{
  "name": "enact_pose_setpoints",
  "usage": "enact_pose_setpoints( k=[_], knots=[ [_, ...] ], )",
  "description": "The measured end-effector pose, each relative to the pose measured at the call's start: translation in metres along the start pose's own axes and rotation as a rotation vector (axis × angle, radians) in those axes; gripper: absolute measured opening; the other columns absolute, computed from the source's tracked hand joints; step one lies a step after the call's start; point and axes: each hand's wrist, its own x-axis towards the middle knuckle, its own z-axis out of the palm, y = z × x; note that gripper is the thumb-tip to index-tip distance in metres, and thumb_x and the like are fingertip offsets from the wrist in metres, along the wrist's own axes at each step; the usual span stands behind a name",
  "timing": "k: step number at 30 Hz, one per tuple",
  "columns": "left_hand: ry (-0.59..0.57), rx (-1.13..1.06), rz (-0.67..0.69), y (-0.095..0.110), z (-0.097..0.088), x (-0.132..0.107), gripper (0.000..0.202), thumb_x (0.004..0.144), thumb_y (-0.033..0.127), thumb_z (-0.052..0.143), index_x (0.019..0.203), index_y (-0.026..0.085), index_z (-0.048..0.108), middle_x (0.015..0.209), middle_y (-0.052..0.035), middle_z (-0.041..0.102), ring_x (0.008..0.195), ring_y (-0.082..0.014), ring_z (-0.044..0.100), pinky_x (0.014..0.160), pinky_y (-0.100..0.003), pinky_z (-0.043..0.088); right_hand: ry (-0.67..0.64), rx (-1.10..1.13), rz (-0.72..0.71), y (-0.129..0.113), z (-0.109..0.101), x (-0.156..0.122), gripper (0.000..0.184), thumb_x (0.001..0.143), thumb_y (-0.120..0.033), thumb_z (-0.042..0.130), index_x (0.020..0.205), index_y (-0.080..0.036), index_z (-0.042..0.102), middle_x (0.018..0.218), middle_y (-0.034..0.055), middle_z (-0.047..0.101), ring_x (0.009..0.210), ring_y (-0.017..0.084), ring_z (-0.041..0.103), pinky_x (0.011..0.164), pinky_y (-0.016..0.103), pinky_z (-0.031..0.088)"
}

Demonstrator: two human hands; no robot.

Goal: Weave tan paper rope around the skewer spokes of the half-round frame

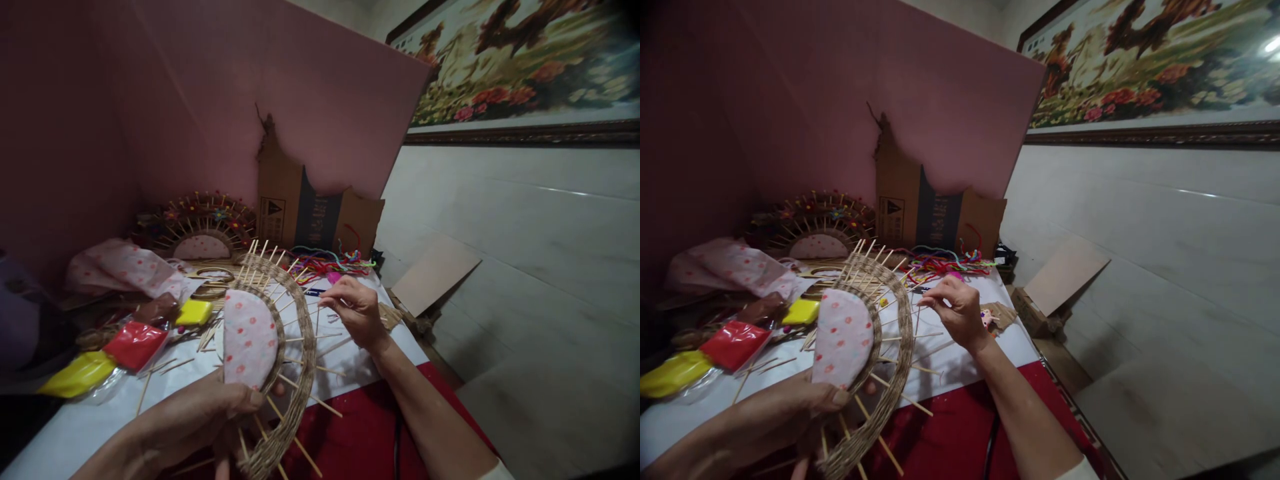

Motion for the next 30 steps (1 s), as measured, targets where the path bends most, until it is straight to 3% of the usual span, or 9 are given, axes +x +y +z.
enact_pose_setpoints(
  k=[7,13,17,22,30],
  knots=[
    [-0.051,-0.020,-0.046,0.001,0.002,-0.002,0.031,0.075,0.020,0.054,0.105,0.012,0.057,0.093,-0.0154,0.066,0.066,-0.0240,0.067,0.037,-0.022,0.048,-0.008,0.045,0.048,0.008,-0.004,0.004,0.010,0.072,-0.026,0.069,0.066,-0.018,0.068,0.063,0.0018,0.059,0.061,0.013,0.050,0.058,0.026,0.040],
    [-0.041,-0.064,0.005,-0.003,0.001,-0.004,0.030,0.073,0.016,0.056,0.101,0.008,0.062,0.094,-0.0161,0.067,0.072,-0.0216,0.066,0.052,-0.025,0.052,-0.041,0.257,0.305,0.017,-0.001,0.004,0.018,0.068,-0.032,0.069,0.062,-0.016,0.066,0.058,0.0005,0.060,0.053,0.010,0.049,0.050,0.023,0.039],
    [-0.044,-0.070,0.029,-0.003,0.003,-0.005,0.030,0.070,0.014,0.058,0.098,0.007,0.065,0.093,-0.0162,0.068,0.076,-0.0217,0.066,0.063,-0.028,0.053,-0.075,0.332,0.396,0.019,0.009,0.000,0.019,0.067,-0.034,0.069,0.063,-0.015,0.066,0.054,-0.0005,0.056,0.050,0.009,0.045,0.046,0.021,0.037],
    [-0.068,-0.073,0.035,-0.004,0.004,-0.005,0.033,0.066,0.012,0.058,0.099,0.009,0.065,0.089,-0.0137,0.069,0.072,-0.0192,0.066,0.060,-0.025,0.051,-0.141,0.357,0.374,0.015,0.018,-0.004,0.023,0.068,-0.038,0.067,0.062,-0.015,0.064,0.052,-0.0018,0.052,0.048,0.008,0.041,0.045,0.022,0.034],
    [-0.015,0.024,0.008,0.003,0.011,-0.009,0.031,0.065,0.013,0.059,0.095,0.012,0.067,0.089,-0.0119,0.068,0.085,-0.0253,0.064,0.071,-0.031,0.053,-0.085,0.398,0.460,0.019,0.011,0.000,0.033,0.067,-0.044,0.068,0.058,-0.015,0.055,0.049,-0.0059,0.039,0.046,0.006,0.030,0.044,0.021,0.024]
  ],
)
